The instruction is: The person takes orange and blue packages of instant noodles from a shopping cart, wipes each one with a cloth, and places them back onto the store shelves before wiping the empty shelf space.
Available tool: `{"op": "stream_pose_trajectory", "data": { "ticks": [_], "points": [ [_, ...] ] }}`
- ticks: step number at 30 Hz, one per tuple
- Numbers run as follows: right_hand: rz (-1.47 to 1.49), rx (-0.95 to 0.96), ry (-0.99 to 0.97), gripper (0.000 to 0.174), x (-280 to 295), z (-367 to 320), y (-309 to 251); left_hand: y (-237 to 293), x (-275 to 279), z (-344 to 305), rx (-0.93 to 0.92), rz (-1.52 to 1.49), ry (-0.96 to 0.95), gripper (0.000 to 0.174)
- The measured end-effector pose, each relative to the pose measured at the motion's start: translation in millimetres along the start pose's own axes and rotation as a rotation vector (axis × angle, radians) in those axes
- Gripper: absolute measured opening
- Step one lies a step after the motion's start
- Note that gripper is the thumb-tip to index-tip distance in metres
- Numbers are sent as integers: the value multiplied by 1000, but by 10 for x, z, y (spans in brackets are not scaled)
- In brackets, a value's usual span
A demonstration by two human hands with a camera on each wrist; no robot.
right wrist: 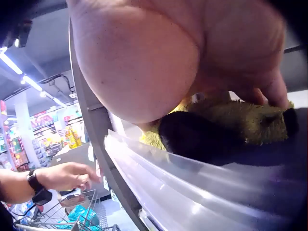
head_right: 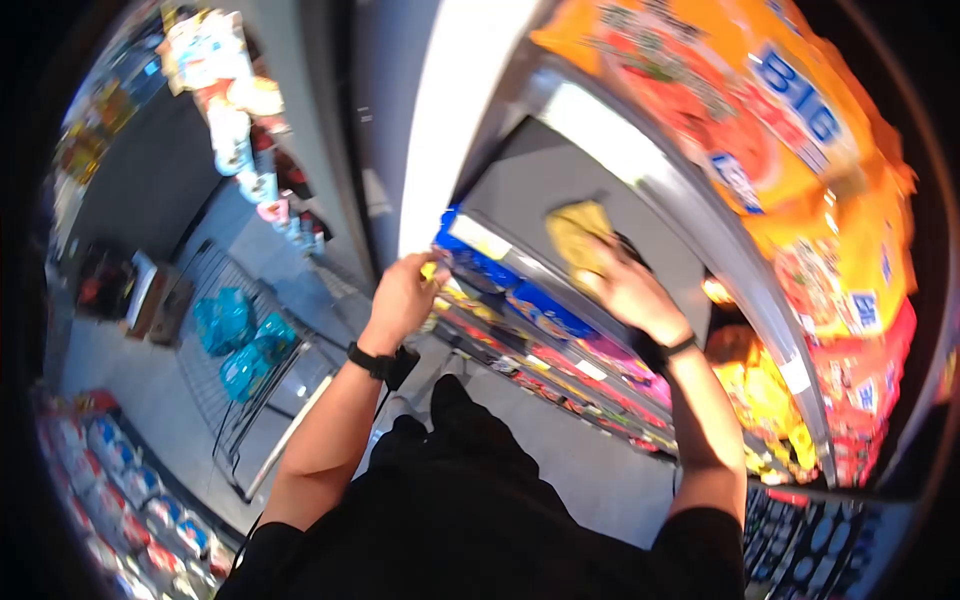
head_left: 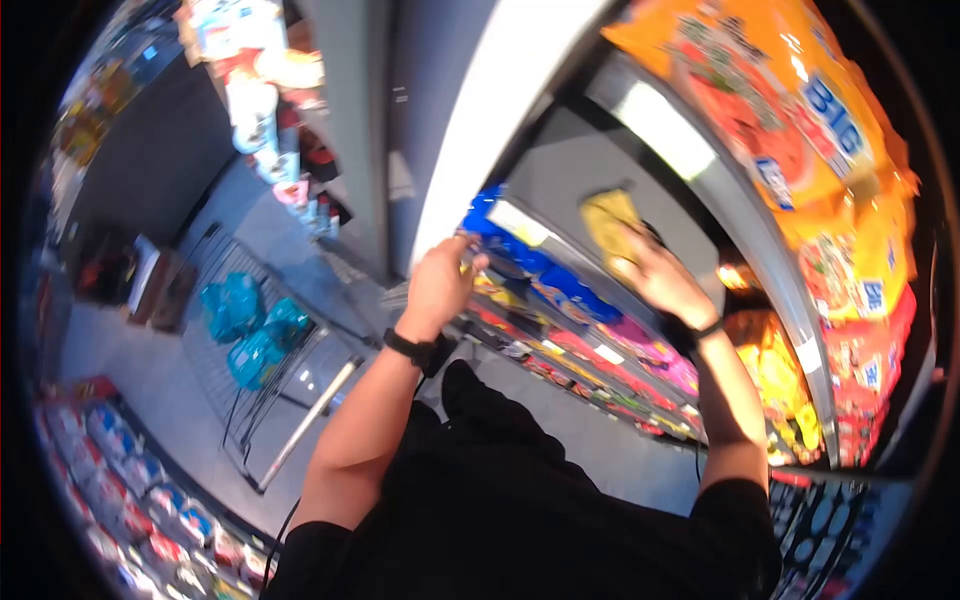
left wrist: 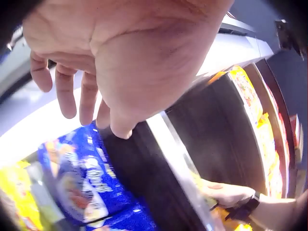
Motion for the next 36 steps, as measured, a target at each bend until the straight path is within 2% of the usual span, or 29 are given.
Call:
{"op": "stream_pose_trajectory", "data": {
  "ticks": [1,2,3,4,5,6,7,8,9,11,12,13,14,15,17,18,19,20,22,24,25,26,28,29,32,33,36],
  "points": [
    [6,-2,36,68,-124,-138,193,-128,176,-231,22,105,-56,49],
    [145,-233,-62,69,-27,-313,186,-262,367,-508,54,211,-118,48],
    [163,-187,-58,68,-73,-500,442,-455,539,-799,102,294,-103,49],
    [71,-261,22,64,-143,-654,595,-701,655,-1139,149,373,-99,49],
    [5,-257,81,58,-131,-772,643,-926,762,-1471,187,450,-96,49],
    [56,-357,37,51,-13,-813,514,-1132,879,-1793,248,478,-91,54],
    [-34,-293,164,45,-44,-871,553,-1292,998,-2101,310,500,-96,57],
    [-81,-269,206,41,-127,-928,781,-1422,1090,-2358,365,517,-100,61],
    [-104,-349,236,42,-144,-964,914,-1537,1148,-2576,426,556,-145,62],
    [162,-396,418,43,-117,-958,917,-1736,1216,-2970,552,627,-230,64],
    [455,-360,563,43,-74,-946,827,-1853,1215,-3127,582,610,-266,62],
    [819,-413,626,39,-61,-922,742,-1978,1197,-3267,608,592,-306,61],
    [1322,-449,760,42,-60,-863,421,-2069,1164,-3388,630,574,-347,60],
    [1452,-535,780,44,-38,-842,115,-2105,1124,-3483,625,559,-325,52],
    [1901,-494,646,49,-184,-845,-327,-1875,1203,-3443,520,544,-296,48],
    [2196,-326,470,51,-380,-810,-502,-1734,1183,-3319,451,524,-285,46],
    [2611,-231,364,52,-466,-773,-953,-1663,1209,-3249,409,439,-209,39],
    [2608,-40,90,51,-496,-730,-1350,-1560,1245,-3160,348,403,-110,34],
    [2624,-86,-61,61,-636,-590,-1968,-1512,1343,-3036,261,456,20,33],
    [2699,-158,-226,73,-776,-544,-2389,-1339,1503,-2856,460,271,-11,37],
    [2842,-126,-390,78,-850,-589,-2516,-1247,1590,-2767,565,179,-23,40],
    [2793,-181,-503,80,-870,-668,-2646,-1164,1644,-2690,572,37,-52,44],
    [2659,-193,-498,78,-959,-860,-2824,-977,1680,-2594,588,-255,-105,54],
    [2636,-149,-607,74,-987,-926,-2850,-824,1645,-2576,615,-521,-132,58],
    [2300,-97,-529,69,-1076,-1039,-2877,-238,1395,-2487,567,-1178,-141,66],
    [2343,-18,-641,59,-1045,-1060,-2896,-120,1334,-2459,527,-1369,-138,68],
    [1816,-50,-559,53,-1147,-1170,-2798,-78,1236,-2387,266,-1235,-79,66]
  ]
}}
Point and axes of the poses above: each hand's wrist, its own z-axis towards the middle knuckle, its own x-axis out of the back of the hand, y = z × x, the point moved 2 cm from there along z, towards the middle knuckle, and after that the axes turned 6 degrees about y, right-handed, at the moved point
